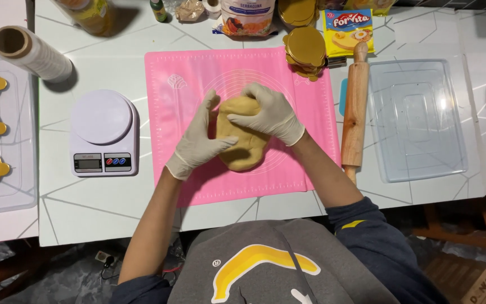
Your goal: Kneading a large piece of dough on a silicone mat, dividing it into smaller portions with a scraper, and rolling them out with a wooden rolling pin.
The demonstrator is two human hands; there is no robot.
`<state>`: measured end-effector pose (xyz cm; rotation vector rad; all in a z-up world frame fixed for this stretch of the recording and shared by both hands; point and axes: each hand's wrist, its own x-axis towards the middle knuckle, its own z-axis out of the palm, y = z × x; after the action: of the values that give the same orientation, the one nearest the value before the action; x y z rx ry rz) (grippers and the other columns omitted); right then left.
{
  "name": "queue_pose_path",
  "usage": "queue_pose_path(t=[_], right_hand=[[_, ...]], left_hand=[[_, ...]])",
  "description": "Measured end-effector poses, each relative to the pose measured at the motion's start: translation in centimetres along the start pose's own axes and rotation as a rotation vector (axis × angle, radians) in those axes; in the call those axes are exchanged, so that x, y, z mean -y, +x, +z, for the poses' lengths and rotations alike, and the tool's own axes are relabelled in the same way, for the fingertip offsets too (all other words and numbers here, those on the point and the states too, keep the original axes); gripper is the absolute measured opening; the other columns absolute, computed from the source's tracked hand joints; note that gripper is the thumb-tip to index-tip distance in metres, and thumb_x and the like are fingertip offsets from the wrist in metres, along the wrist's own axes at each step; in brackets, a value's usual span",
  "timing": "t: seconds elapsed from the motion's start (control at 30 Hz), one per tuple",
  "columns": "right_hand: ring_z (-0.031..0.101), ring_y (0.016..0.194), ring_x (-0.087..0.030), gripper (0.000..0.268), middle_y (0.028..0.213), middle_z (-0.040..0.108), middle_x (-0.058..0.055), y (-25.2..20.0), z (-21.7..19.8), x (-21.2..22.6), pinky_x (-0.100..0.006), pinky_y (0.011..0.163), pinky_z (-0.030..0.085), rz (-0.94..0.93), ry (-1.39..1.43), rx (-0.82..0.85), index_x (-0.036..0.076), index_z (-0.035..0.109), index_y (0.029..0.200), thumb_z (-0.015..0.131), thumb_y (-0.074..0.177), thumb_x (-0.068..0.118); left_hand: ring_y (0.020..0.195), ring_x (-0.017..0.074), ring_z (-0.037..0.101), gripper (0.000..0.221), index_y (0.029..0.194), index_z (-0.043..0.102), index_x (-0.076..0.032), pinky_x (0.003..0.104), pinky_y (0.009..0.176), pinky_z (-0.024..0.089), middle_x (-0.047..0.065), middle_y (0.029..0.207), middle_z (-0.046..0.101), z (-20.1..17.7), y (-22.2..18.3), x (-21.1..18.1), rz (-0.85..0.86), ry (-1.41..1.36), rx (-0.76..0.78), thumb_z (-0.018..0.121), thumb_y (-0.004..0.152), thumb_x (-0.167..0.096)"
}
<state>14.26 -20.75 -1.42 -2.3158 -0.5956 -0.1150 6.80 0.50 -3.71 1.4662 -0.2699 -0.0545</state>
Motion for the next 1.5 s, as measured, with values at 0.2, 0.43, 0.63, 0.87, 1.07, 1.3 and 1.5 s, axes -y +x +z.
queue_pose_path(t=[0.2,0.43,0.63,0.87,1.07,1.3,1.5], right_hand=[[0.068,0.074,-0.014,0.037,0.078,0.061,0.009,-2.5,-2.7,6.7,-0.030,0.064,0.057,-0.342,-0.059,-0.166,0.026,0.066,0.095,0.091,0.077,0.047],[0.068,0.072,-0.014,0.035,0.079,0.063,0.008,-2.1,-5.4,12.1,-0.027,0.066,0.057,-0.260,0.169,-0.263,0.021,0.070,0.093,0.097,0.075,0.036],[0.061,0.088,-0.010,0.037,0.098,0.064,0.000,4.8,-3.7,10.5,-0.023,0.075,0.054,0.177,0.501,-0.299,0.012,0.059,0.103,0.086,0.080,0.023],[0.064,0.112,-0.016,0.042,0.121,0.070,-0.007,11.1,2.9,3.8,-0.026,0.098,0.053,0.455,0.657,-0.199,0.009,0.069,0.118,0.075,0.082,0.030],[0.063,0.108,-0.013,0.042,0.116,0.071,-0.002,11.7,3.0,3.0,-0.026,0.094,0.048,0.609,0.539,-0.121,0.011,0.069,0.120,0.062,0.084,0.033],[0.065,0.101,-0.030,0.041,0.107,0.073,-0.013,11.7,1.9,-1.2,-0.041,0.083,0.049,0.017,-0.033,-0.107,0.010,0.070,0.123,0.041,0.106,0.034],[0.049,0.133,-0.042,0.060,0.148,0.046,-0.028,9.3,6.8,-2.9,-0.049,0.114,0.038,-0.183,-0.160,0.048,0.001,0.032,0.156,0.034,0.110,0.039]], left_hand=[[0.111,0.0157,0.070,0.075,0.139,0.062,-0.010,0.034,0.101,0.057,0.010,0.123,0.073,0.3,-0.9,-2.9,-0.261,-0.239,0.161,0.090,0.070,0.001],[0.095,0.0197,0.073,0.069,0.125,0.070,-0.004,0.038,0.085,0.063,0.014,0.109,0.077,-0.9,-2.9,-1.6,-0.398,-0.379,0.132,0.094,0.062,0.006],[0.077,0.0106,0.067,0.021,0.096,0.075,-0.010,0.025,0.066,0.054,0.003,0.087,0.076,-5.3,1.2,-6.9,-0.450,-0.254,-0.249,0.082,0.078,-0.017],[0.083,0.0088,0.070,0.030,0.100,0.076,-0.012,0.024,0.069,0.058,0.001,0.093,0.078,-10.5,9.3,-4.2,-0.446,-0.122,-0.502,0.085,0.075,-0.027],[0.077,0.0065,0.055,0.025,0.087,0.063,-0.019,0.025,0.068,0.043,-0.006,0.084,0.064,-11.5,12.0,-0.9,-0.457,0.210,-0.578,0.080,0.079,-0.035],[0.105,0.0377,0.061,0.060,0.125,0.062,-0.009,0.054,0.077,0.051,0.019,0.130,0.058,-11.8,13.2,0.5,0.093,1.506,-0.312,0.064,0.100,-0.064],[0.140,0.0445,0.039,0.141,0.155,0.039,-0.014,0.076,0.104,0.026,0.021,0.156,0.041,-6.8,13.2,-2.6,0.115,1.480,0.138,0.055,0.050,-0.106]])
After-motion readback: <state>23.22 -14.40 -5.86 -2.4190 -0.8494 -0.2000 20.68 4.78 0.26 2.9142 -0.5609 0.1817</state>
